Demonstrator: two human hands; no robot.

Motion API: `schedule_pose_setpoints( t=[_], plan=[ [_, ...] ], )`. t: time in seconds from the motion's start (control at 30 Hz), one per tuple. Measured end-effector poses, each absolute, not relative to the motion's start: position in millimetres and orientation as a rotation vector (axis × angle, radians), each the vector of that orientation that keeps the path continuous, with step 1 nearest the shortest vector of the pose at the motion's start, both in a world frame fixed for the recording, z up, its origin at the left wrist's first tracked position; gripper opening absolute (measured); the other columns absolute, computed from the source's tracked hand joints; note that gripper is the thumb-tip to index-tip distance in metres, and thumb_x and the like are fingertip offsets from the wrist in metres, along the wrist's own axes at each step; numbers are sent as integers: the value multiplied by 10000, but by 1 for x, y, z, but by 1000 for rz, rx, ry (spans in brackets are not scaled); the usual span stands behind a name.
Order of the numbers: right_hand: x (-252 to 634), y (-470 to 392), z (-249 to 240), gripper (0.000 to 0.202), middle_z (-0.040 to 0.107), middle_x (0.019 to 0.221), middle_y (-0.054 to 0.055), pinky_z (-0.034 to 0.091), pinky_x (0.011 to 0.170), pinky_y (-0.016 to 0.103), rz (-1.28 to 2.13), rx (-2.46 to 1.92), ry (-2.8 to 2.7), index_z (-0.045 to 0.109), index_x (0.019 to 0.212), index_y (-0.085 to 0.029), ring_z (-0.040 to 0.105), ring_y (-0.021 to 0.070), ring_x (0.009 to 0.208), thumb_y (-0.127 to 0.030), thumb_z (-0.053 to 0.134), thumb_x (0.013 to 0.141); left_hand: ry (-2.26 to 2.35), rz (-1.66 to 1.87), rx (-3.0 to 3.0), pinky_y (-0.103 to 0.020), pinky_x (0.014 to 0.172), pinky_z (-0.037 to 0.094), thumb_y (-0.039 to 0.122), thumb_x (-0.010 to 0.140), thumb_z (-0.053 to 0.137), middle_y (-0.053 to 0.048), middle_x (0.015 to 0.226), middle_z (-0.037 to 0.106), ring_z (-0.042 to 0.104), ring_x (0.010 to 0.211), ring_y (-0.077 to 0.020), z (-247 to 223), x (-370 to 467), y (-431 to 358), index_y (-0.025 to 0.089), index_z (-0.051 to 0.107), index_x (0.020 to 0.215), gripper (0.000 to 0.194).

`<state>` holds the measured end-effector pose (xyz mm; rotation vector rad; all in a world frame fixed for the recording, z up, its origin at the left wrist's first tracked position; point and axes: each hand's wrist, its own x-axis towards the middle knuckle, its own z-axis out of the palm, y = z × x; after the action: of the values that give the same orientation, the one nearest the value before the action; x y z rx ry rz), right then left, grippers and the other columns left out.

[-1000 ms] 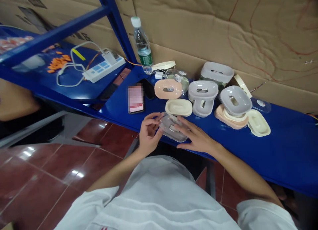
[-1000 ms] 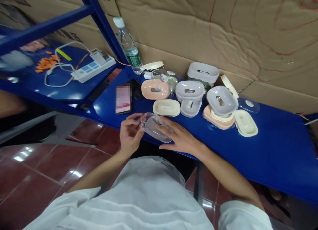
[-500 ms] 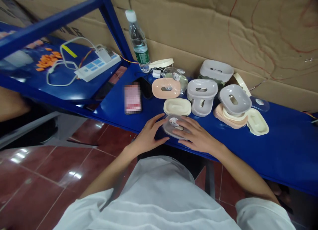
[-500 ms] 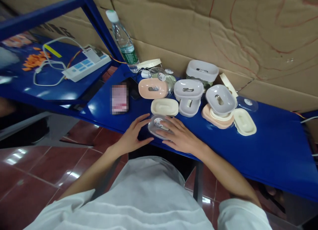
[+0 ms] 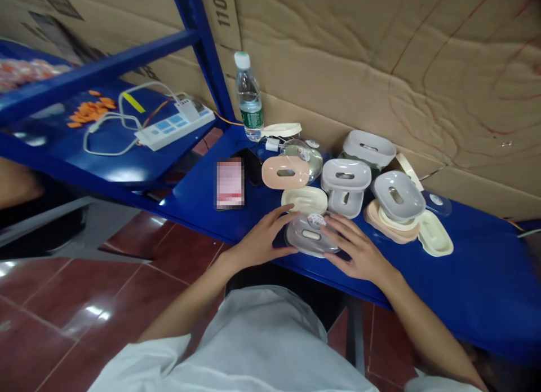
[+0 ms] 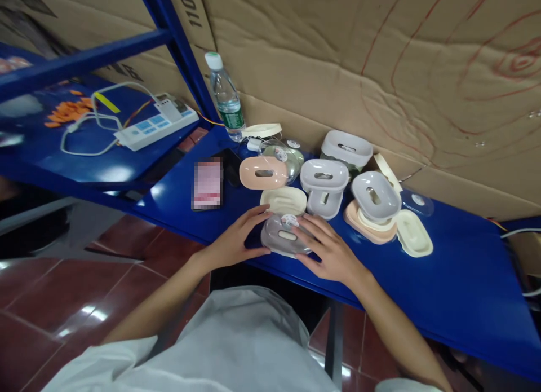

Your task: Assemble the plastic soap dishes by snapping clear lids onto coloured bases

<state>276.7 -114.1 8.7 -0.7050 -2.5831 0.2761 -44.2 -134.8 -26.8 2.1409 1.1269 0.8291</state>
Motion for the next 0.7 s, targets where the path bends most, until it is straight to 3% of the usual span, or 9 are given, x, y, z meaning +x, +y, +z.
schedule_pose_setpoints(
  t=[0.17, 0.37, 0.5, 0.63, 0.7],
  plan=[
    [281, -119, -6, 770, 488, 1695, 138, 501, 1248, 609, 389, -704, -2561, 372, 1714, -312, 425, 356, 1607, -291, 716, 1025, 1126, 780, 2086, -536, 1297, 452, 443, 963, 812, -76, 1732, 432, 459, 1591, -312, -31, -45, -138, 401, 432, 1646, 783],
    [274, -120, -20, 810, 461, 1720, 111, 416, 1304, 644, 400, -659, -2611, 342, 1727, -331, 383, 362, 1631, -309, 731, 1017, 1076, 867, 2047, -481, 1277, 486, 433, 995, 777, -78, 1668, 510, 545, 1529, -272, -41, -50, -142, 366, 570, 1549, 596],
    [274, -120, -22, 739, 479, 1707, 112, 392, 1321, 624, 536, -652, -2527, 420, 1693, -324, 394, 341, 1629, -338, 733, 1023, 1063, 855, 2058, -497, 1263, 500, 416, 969, 811, -93, 1662, 514, 548, 1524, -283, -42, -52, -142, 346, 587, 1524, 602],
    [272, -112, -19, 577, 498, 1695, 105, 488, 1270, 524, 778, -783, -2382, 538, 1617, -324, 497, 298, 1569, -362, 679, 1059, 1102, 828, 2044, -527, 1248, 514, 425, 885, 894, -112, 1634, 531, 560, 1507, -315, -38, -49, -141, 314, 615, 1455, 644],
    [271, -111, -10, 567, 505, 1694, 95, 484, 1273, 506, 807, -806, -2361, 517, 1633, -336, 491, 287, 1574, -397, 639, 1082, 1110, 831, 2040, -535, 1229, 530, 417, 868, 906, -119, 1617, 540, 579, 1485, -323, -36, -48, -141, 299, 619, 1412, 626]
  ],
)
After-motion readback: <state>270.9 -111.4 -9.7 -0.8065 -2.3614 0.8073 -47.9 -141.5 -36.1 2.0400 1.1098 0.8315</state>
